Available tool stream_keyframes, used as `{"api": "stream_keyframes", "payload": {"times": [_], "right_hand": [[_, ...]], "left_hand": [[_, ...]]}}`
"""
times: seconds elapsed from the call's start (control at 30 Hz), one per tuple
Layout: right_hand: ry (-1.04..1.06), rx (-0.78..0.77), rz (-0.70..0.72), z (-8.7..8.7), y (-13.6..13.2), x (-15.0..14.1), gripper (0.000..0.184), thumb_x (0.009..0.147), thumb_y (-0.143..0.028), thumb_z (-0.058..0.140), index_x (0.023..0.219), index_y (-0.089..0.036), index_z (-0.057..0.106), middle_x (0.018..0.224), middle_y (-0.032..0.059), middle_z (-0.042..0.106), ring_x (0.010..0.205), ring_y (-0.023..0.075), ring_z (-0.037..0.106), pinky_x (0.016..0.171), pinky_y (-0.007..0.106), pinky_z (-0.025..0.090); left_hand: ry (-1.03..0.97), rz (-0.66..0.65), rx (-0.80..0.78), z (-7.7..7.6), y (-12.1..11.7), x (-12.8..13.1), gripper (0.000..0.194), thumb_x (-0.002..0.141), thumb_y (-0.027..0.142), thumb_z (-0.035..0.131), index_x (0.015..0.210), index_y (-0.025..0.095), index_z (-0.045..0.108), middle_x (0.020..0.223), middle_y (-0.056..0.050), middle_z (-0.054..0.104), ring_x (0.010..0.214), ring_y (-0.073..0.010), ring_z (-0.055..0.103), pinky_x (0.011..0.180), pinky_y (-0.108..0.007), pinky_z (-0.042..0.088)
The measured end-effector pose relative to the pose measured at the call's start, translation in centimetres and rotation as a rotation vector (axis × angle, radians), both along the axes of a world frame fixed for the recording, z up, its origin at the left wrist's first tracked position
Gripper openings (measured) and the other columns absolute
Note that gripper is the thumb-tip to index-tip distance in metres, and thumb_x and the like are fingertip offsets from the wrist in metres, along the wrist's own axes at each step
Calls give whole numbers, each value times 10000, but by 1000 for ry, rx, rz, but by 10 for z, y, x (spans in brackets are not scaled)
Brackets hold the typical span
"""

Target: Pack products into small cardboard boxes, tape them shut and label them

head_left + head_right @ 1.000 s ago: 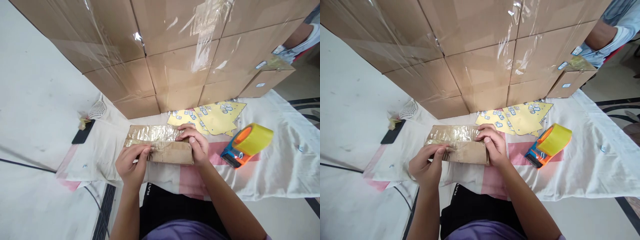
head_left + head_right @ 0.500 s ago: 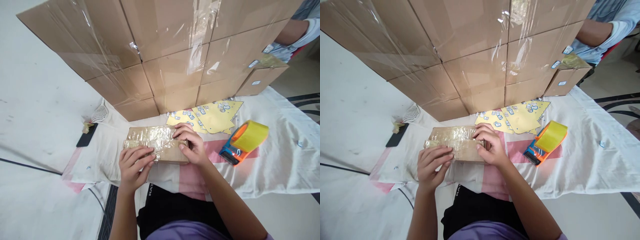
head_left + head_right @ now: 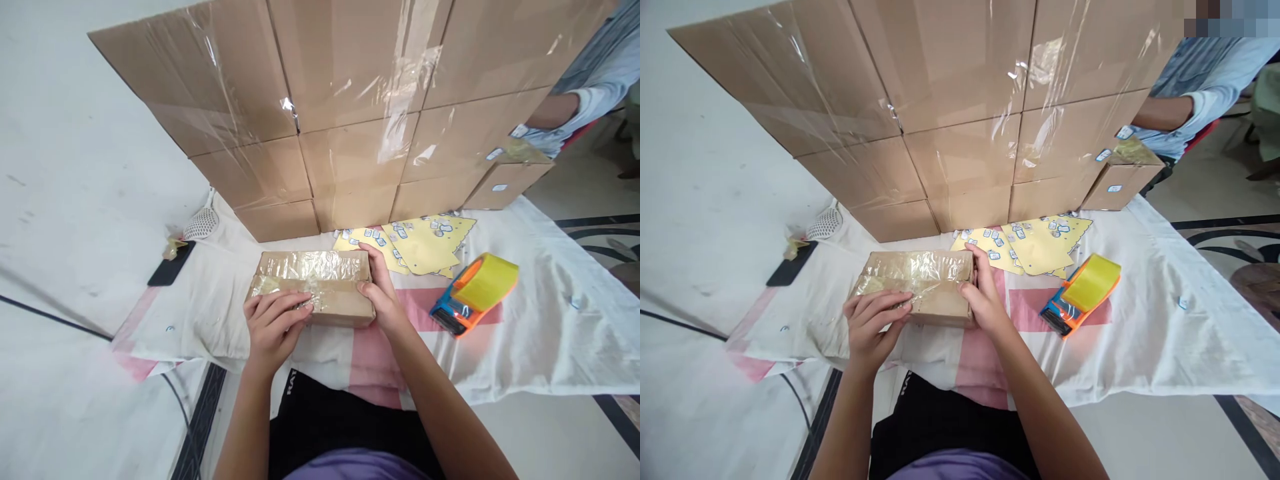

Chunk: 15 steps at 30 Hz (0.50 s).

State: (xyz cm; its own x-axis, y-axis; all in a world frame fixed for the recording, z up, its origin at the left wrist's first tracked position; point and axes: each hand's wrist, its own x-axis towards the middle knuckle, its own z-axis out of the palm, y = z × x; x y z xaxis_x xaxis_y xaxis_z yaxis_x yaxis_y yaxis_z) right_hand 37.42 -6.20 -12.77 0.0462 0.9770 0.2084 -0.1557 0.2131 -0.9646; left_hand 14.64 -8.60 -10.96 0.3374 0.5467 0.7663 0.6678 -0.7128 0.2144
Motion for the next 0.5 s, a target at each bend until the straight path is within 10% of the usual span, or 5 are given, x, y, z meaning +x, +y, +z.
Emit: {"api": "stream_keyframes", "payload": {"times": [0.33,0.5], "right_hand": [[-297,260,-901,11,-89,57,304,862,-297,686,1159,-263,629,1217,91,608,1249,310,566,1116,571,412],[-162,170,-1064,0,-86,123,427,767,-278,751,1145,-259,553,1235,68,595,1265,270,578,1135,541,428]], "left_hand": [[-75,42,49,-16,-3,3,114,911,214,654,973,282,723,1020,-21,804,994,-226,686,981,-432,367],[-47,88,123,-17,-3,4,233,856,210,697,1081,269,716,1092,-54,792,1043,-254,685,1025,-460,407]]}}
